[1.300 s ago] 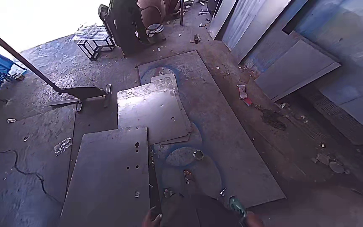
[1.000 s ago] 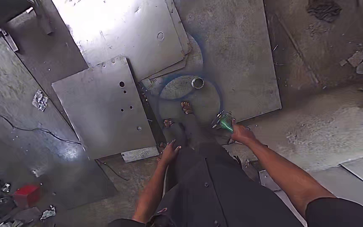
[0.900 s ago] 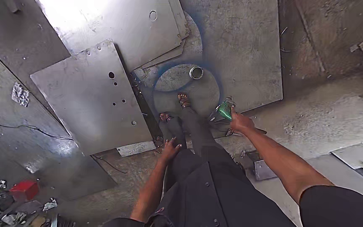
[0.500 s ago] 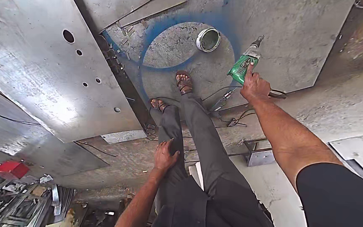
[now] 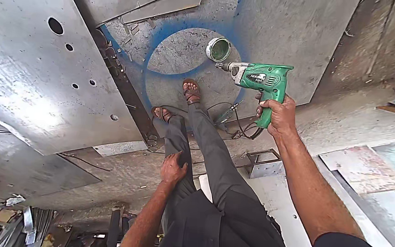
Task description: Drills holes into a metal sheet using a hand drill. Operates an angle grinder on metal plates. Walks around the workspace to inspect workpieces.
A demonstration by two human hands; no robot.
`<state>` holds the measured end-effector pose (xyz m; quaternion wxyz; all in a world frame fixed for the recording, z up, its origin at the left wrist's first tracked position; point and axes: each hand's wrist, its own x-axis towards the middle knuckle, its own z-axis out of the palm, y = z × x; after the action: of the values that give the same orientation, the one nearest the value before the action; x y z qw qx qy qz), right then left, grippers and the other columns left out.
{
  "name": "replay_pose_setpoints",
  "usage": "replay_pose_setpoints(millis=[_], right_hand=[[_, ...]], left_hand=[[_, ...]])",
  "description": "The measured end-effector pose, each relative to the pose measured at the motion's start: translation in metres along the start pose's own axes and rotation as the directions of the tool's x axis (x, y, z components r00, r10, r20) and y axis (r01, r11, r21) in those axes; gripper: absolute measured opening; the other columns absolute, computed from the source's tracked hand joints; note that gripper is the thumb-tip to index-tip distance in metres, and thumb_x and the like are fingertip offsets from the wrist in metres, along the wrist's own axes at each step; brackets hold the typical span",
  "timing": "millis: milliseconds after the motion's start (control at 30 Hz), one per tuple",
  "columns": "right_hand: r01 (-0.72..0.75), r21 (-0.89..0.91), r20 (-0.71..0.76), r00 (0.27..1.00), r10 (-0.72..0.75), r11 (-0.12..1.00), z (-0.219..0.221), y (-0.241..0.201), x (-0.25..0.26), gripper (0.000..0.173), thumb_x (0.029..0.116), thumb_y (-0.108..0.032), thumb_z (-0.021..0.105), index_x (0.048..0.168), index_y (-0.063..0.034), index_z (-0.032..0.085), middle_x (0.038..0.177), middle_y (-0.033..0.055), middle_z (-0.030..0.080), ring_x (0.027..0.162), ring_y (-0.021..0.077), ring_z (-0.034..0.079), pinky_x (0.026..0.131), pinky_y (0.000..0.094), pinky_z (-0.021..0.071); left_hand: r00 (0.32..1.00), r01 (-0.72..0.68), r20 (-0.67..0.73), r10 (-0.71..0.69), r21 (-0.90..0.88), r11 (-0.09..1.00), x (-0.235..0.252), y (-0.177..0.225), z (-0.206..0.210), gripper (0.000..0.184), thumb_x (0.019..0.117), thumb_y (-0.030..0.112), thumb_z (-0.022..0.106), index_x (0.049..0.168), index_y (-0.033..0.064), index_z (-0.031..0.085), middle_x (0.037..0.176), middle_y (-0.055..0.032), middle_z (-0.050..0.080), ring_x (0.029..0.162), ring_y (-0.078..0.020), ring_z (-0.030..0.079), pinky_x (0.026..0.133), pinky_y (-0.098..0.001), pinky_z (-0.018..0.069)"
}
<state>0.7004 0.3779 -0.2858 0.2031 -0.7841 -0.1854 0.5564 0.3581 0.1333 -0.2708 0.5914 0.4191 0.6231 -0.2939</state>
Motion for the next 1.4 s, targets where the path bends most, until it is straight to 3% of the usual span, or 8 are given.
replay_pose_setpoints(millis=[133, 467, 633, 967, 1400], right_hand=[[0.098, -0.005, 0.015, 0.995, -0.098, 0.995, 0.031, -0.015, 0.02, 0.041, 0.0868, -0.002, 0.062, 0.128, -0.0048, 0.057, 0.104, 0.0087, 0.074, 0.057, 0.0149, 0.064, 0.048, 0.0293, 0.0561], [0.086, -0.069, 0.001, 0.996, -0.087, 0.994, 0.033, -0.037, -0.005, 0.04, 0.0873, -0.003, 0.06, 0.127, -0.01, 0.056, 0.107, 0.0056, 0.073, 0.057, 0.0138, 0.064, 0.049, 0.0291, 0.0557], [0.141, -0.028, 0.002, 0.99, -0.141, 0.99, 0.049, -0.03, 0.034, 0.041, 0.0879, -0.002, 0.061, 0.128, -0.0048, 0.054, 0.105, 0.0083, 0.072, 0.057, 0.0154, 0.064, 0.049, 0.0298, 0.0568], [0.091, 0.015, -0.052, 0.995, -0.09, 0.996, 0.065, -0.006, 0.09, 0.038, 0.0869, -0.007, 0.063, 0.124, -0.006, 0.055, 0.101, 0.008, 0.072, 0.058, 0.0174, 0.065, 0.049, 0.0327, 0.0574], [0.036, 0.193, -0.043, 0.999, -0.028, 0.981, 0.031, -0.011, 0.042, 0.03, 0.093, -0.01, 0.056, 0.123, -0.0094, 0.053, 0.106, 0.0085, 0.072, 0.061, 0.0146, 0.065, 0.051, 0.03, 0.0563]], left_hand=[[1.0, 0.0, -0.024, 0.0, -0.03, 1.0, 0.002, -0.004, 0.001, 0.062, 0.0867, 0.057, 0.059, 0.144, 0.0323, 0.059, 0.137, 0.0032, 0.066, 0.133, -0.019, 0.057, 0.11, -0.047, 0.0467], [1.0, 0.007, -0.018, -0.008, -0.074, 0.997, 0.004, -0.009, 0.002, 0.062, 0.0865, 0.057, 0.06, 0.143, 0.0325, 0.06, 0.137, 0.0027, 0.066, 0.132, -0.0191, 0.058, 0.108, -0.0468, 0.0483], [1.0, -0.002, -0.021, 0.0, -0.089, 0.996, 0.002, -0.013, -0.001, 0.061, 0.0871, 0.055, 0.059, 0.143, 0.0316, 0.06, 0.136, 0.0024, 0.066, 0.131, -0.0195, 0.059, 0.108, -0.0464, 0.0482], [0.999, 0.016, -0.029, -0.019, -0.099, 0.995, 0.001, -0.016, 0.003, 0.061, 0.0864, 0.058, 0.059, 0.143, 0.0336, 0.06, 0.135, 0.0033, 0.067, 0.13, -0.0192, 0.059, 0.106, -0.0479, 0.05], [0.999, 0.02, -0.035, -0.024, -0.107, 0.994, 0.003, -0.014, 0.002, 0.062, 0.0861, 0.057, 0.059, 0.144, 0.0333, 0.059, 0.137, 0.0032, 0.066, 0.131, -0.019, 0.059, 0.106, -0.0482, 0.0492]])
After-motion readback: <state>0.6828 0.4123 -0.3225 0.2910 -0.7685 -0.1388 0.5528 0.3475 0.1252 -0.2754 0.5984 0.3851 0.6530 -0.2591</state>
